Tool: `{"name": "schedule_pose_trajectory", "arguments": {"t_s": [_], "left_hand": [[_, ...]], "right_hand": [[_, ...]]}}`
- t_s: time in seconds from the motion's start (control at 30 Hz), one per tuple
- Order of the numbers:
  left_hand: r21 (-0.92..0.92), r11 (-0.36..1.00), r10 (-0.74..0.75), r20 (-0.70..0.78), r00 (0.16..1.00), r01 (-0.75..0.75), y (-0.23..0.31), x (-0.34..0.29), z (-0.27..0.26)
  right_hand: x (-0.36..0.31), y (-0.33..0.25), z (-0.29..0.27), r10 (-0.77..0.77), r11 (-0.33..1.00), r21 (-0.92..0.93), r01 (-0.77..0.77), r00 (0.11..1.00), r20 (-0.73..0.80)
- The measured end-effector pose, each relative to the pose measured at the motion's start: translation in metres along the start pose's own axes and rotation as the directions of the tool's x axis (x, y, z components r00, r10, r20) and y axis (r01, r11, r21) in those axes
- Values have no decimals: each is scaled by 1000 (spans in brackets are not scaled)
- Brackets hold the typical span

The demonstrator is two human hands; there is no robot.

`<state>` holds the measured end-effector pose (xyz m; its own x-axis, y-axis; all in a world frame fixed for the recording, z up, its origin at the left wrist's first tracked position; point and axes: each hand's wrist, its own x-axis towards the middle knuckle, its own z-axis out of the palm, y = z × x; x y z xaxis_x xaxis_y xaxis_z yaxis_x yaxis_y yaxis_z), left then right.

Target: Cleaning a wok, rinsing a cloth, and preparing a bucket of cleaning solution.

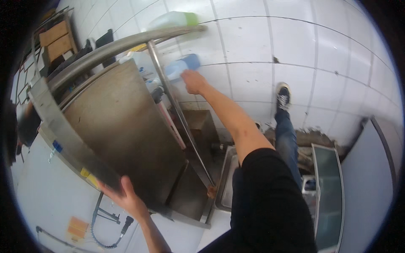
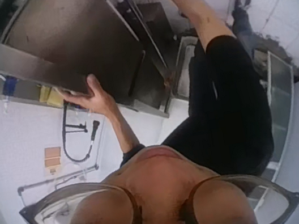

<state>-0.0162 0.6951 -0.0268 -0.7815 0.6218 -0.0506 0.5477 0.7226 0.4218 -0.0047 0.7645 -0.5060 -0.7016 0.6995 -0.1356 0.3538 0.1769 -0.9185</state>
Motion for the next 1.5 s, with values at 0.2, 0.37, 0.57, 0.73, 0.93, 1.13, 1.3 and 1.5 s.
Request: {"name": "schedule_pose_trajectory", "arguments": {"t_s": [0.2, 0.37, 0.57, 0.73, 0.93, 1.13, 1.3, 1.5], "left_hand": [[79, 997, -23, -39, 999, 26, -5, -9, 3], [-116, 990, -87, -11, 996, 85, 18, 3, 5], [13, 996, 92, -17, 996, -92, 23, 13, -10], [44, 994, 108, -118, 987, -104, 19, 6, -27], [-17, 995, 99, -66, 993, -100, 15, -13, -43], [-609, 695, 251, -293, 923, -382, -18, -18, -26], [-965, 142, 720, -53, 692, -221, 158, -140, -191], [-925, 186, 938, 67, 340, -332, 160, -211, -273]], "right_hand": [[70, -14, 56, 23, 995, -95, -2, 976, 218], [34, 12, 32, 236, 930, -349, -115, 915, 328], [-139, 22, -99, 339, 902, -298, -313, 940, 36], [-327, -71, -269, 704, 561, -452, -694, 687, -180], [-482, -239, -444, 663, 317, -343, -884, 465, -587], [-516, -426, -563, 443, 362, -805, -470, 847, -295], [-526, -585, -543, 159, 634, -730, -254, 967, -199], [-481, -639, -449, -219, 847, -495, 193, 976, 6]]}}
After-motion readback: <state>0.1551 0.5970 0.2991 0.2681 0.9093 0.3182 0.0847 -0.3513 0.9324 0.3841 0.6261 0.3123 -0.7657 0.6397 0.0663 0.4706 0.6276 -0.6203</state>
